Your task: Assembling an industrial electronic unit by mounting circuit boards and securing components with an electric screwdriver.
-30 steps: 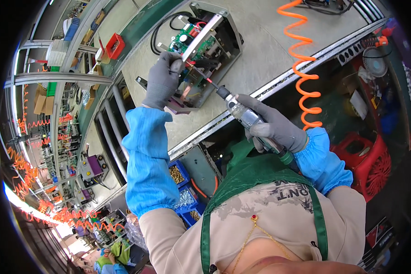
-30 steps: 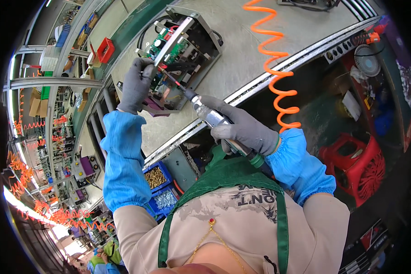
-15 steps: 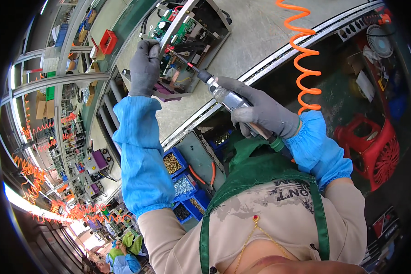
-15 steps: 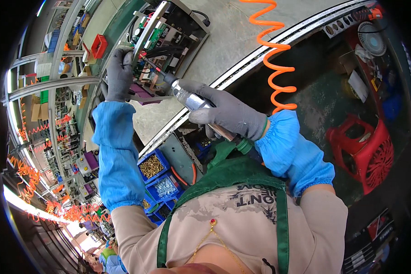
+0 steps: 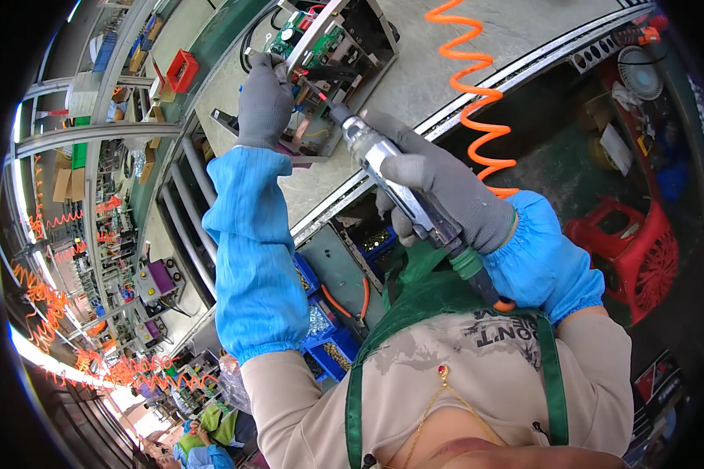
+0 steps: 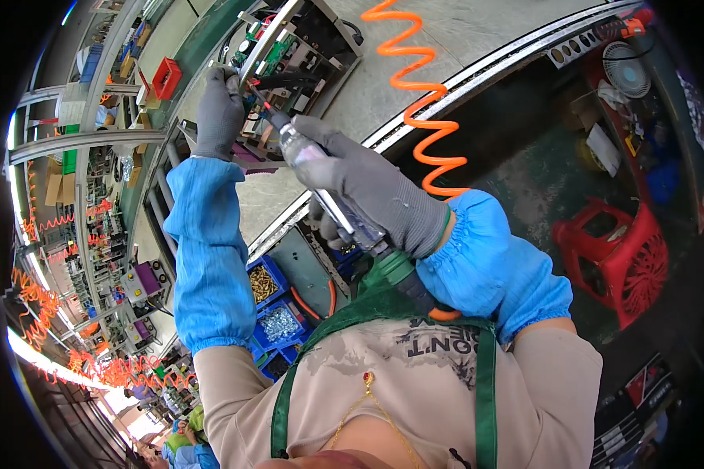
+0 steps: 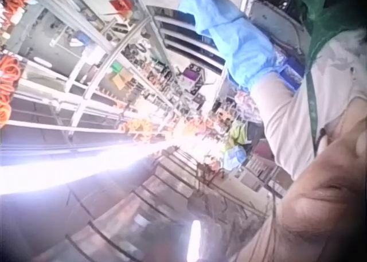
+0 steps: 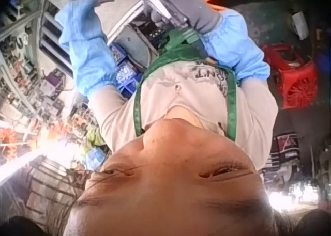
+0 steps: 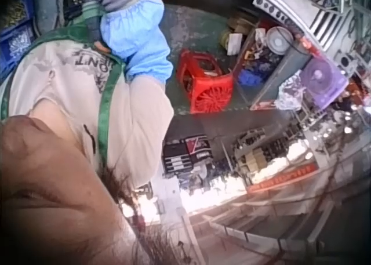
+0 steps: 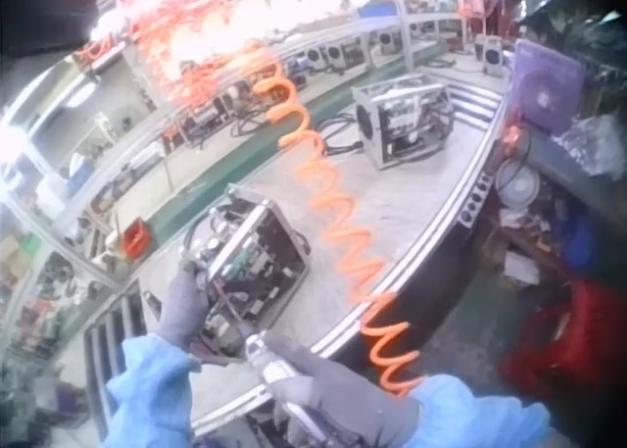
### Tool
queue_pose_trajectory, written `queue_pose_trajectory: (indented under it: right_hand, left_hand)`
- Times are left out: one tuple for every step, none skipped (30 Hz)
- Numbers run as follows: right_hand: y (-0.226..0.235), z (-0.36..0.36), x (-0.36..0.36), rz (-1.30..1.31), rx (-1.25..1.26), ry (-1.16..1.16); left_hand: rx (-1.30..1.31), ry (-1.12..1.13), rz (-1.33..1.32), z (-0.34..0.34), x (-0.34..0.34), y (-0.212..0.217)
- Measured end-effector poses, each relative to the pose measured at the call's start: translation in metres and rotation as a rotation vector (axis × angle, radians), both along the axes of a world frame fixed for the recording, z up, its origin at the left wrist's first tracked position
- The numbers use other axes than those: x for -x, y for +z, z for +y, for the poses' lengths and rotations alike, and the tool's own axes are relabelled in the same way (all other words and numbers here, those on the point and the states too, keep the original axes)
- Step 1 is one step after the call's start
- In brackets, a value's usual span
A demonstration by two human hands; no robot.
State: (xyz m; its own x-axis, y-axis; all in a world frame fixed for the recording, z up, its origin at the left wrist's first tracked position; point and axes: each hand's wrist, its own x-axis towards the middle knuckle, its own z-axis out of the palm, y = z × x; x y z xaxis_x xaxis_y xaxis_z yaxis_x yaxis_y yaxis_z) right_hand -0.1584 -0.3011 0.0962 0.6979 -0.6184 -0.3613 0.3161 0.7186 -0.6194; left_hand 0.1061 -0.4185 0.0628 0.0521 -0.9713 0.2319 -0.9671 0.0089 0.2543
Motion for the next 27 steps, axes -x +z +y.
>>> queue_pose_trajectory:
  right_hand:
    - [0.007, 0.001, -0.002, -0.036, -0.092, -0.044]
    - [0.009, 0.002, -0.006, -0.058, -0.088, -0.064]
    - [0.013, 0.004, -0.010, -0.055, -0.084, -0.070]
    - [0.018, 0.007, -0.016, -0.049, -0.114, -0.090]
    - [0.022, 0.010, -0.021, -0.045, -0.145, -0.108]
    - [0.023, 0.014, -0.027, -0.048, -0.111, -0.137]
    - [0.025, 0.015, -0.033, -0.044, -0.105, -0.141]
    - [0.027, 0.016, -0.036, -0.054, -0.133, -0.165]
    - [0.029, 0.016, -0.040, -0.063, -0.160, -0.189]
    - [0.025, 0.015, -0.045, -0.064, -0.101, -0.208]
    - [0.031, 0.014, -0.043, -0.057, -0.088, -0.217]
    - [0.040, 0.011, -0.038, 0.010, -0.047, -0.192]
    - [0.047, 0.010, -0.036, 0.079, -0.007, -0.167]
    - [0.045, 0.010, -0.040, 0.126, -0.035, -0.173]
    - [0.043, 0.008, -0.040, 0.132, -0.028, -0.172]
    - [0.041, 0.004, -0.037, 0.149, -0.013, -0.133]
    - [0.040, 0.002, -0.031, 0.167, 0.003, -0.098]
    - [0.036, -0.001, -0.026, 0.121, 0.014, -0.089]
    - [0.030, -0.006, -0.022, 0.099, -0.046, -0.058]
    - [0.034, -0.009, -0.017, 0.126, -0.046, -0.046]
    - [0.038, -0.011, -0.013, 0.151, -0.045, -0.031]
    - [0.032, -0.012, -0.013, 0.113, -0.048, -0.012]
    - [0.031, -0.011, -0.011, 0.131, -0.037, -0.005]
    - [0.024, -0.013, -0.011, 0.180, 0.053, 0.018]
    - [0.017, -0.015, -0.010, 0.228, 0.143, 0.042]
    - [0.015, -0.015, -0.009, 0.240, 0.135, 0.046]
    - [0.011, -0.016, -0.008, 0.238, 0.143, 0.049]
  left_hand:
    - [-0.002, 0.001, 0.010, 0.000, 0.001, -0.001]
    - [0.002, -0.005, 0.014, -0.001, 0.001, 0.000]
    - [0.001, -0.003, 0.011, -0.002, 0.002, 0.000]
    - [0.000, -0.001, 0.008, -0.002, 0.002, 0.001]
    - [0.004, -0.006, 0.012, -0.002, 0.002, 0.002]
    - [-0.024, 0.019, -0.008, -0.002, 0.003, 0.003]
    - [-0.051, 0.046, -0.026, -0.002, 0.003, 0.004]
    - [-0.047, 0.041, -0.019, -0.002, 0.004, 0.004]
    - [-0.055, 0.040, -0.006, -0.003, 0.005, 0.004]
    - [-0.062, 0.039, 0.008, -0.003, 0.005, 0.004]
    - [-0.051, 0.030, 0.017, -0.003, 0.009, 0.007]
    - [-0.053, 0.027, 0.015, -0.002, 0.015, 0.011]
    - [-0.054, 0.025, 0.013, -0.002, 0.019, 0.014]
    - [-0.060, 0.023, 0.029, 0.000, 0.017, 0.012]
    - [-0.053, 0.025, 0.035, 0.001, 0.016, 0.012]
    - [-0.063, 0.023, 0.055, 0.000, 0.016, 0.013]
    - [-0.070, 0.019, 0.076, -0.001, 0.018, 0.016]
    - [-0.066, 0.033, 0.036, 0.000, 0.011, 0.013]
    - [-0.063, 0.053, 0.030, 0.004, 0.004, 0.011]
    - [-0.054, 0.033, 0.042, 0.003, 0.006, 0.010]
    - [-0.044, 0.016, 0.052, 0.003, 0.007, 0.008]
    - [-0.025, 0.006, 0.070, 0.002, 0.004, 0.004]
    - [-0.013, 0.006, 0.071, 0.001, 0.003, 0.004]
    - [-0.004, -0.013, 0.092, 0.001, 0.003, 0.003]
    - [0.006, -0.032, 0.112, 0.000, 0.002, 0.004]
    - [0.006, -0.024, 0.112, 0.002, 0.007, 0.008]
    - [0.014, -0.021, 0.111, 0.003, 0.009, 0.009]
